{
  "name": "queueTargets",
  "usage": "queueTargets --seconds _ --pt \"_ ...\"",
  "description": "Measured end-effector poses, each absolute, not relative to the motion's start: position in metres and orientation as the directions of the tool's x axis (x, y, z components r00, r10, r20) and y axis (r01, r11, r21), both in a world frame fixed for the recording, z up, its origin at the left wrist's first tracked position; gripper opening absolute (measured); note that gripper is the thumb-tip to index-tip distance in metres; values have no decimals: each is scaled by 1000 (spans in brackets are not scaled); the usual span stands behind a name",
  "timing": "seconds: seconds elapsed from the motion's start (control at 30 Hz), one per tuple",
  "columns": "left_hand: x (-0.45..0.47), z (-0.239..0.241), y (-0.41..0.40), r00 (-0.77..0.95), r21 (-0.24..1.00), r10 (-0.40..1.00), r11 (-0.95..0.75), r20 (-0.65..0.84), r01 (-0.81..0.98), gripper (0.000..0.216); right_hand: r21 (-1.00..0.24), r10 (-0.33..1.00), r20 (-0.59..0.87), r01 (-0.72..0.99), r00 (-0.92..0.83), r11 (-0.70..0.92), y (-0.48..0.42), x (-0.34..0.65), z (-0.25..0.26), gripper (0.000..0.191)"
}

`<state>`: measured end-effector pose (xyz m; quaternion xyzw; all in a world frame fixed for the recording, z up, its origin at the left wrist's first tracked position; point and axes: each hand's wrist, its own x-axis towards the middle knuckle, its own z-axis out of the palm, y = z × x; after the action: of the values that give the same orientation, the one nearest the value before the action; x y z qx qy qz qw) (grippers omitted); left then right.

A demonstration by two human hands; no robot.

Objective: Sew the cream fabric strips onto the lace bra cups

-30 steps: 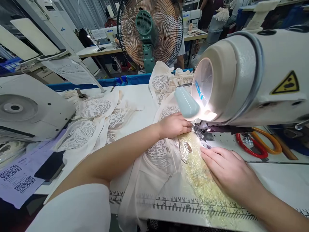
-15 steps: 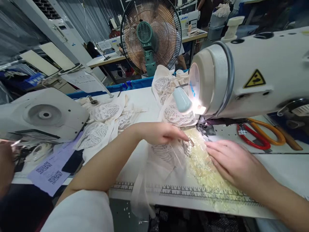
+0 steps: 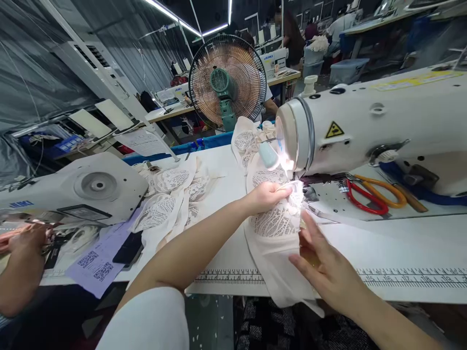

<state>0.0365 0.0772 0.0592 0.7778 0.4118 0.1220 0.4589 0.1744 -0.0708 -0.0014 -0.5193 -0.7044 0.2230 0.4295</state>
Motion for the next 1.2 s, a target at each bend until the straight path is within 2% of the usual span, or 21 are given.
queueTargets --seconds 0.03,0.1,0.2,0.3,0.37,0.53,0.67,0.8,0.9,1.03,1.2 --pt "39 54 79 611 795 772 -253 -178 552 47 -753 921 375 545 -104 368 -68 173 2 49" --pt "43 42 83 600 657 791 -393 -115 643 44 -744 927 362 568 -99 351 -60 177 8 27" --pt "43 27 85 608 362 794 -559 -28 747 27 -692 945 321 665 -66 281 -50 188 9 37" --pt "40 20 81 599 263 800 -571 -35 778 9 -603 951 299 757 -80 253 -46 199 4 38" --pt "39 21 77 643 188 764 -625 -51 758 17 -547 942 323 795 -89 262 -46 204 -3 29" --pt "41 25 75 741 24 664 -743 -104 669 27 -402 949 292 885 -119 235 -42 209 -14 40" --pt "46 26 78 726 -20 678 -732 -117 681 29 -359 975 195 918 -105 170 -33 212 -12 44" --pt "50 28 80 687 2 708 -696 -163 718 31 -370 995 -67 928 -79 49 -25 211 2 49" --pt "53 31 80 652 48 731 -658 -200 752 35 -353 976 -207 935 -67 -11 -22 210 9 55" --pt "51 34 78 664 67 717 -667 -212 742 34 -359 958 -266 933 -111 9 -22 210 9 61" --pt "48 35 76 717 1 671 -730 -188 683 32 -332 950 -288 943 -119 17 -23 211 7 68"
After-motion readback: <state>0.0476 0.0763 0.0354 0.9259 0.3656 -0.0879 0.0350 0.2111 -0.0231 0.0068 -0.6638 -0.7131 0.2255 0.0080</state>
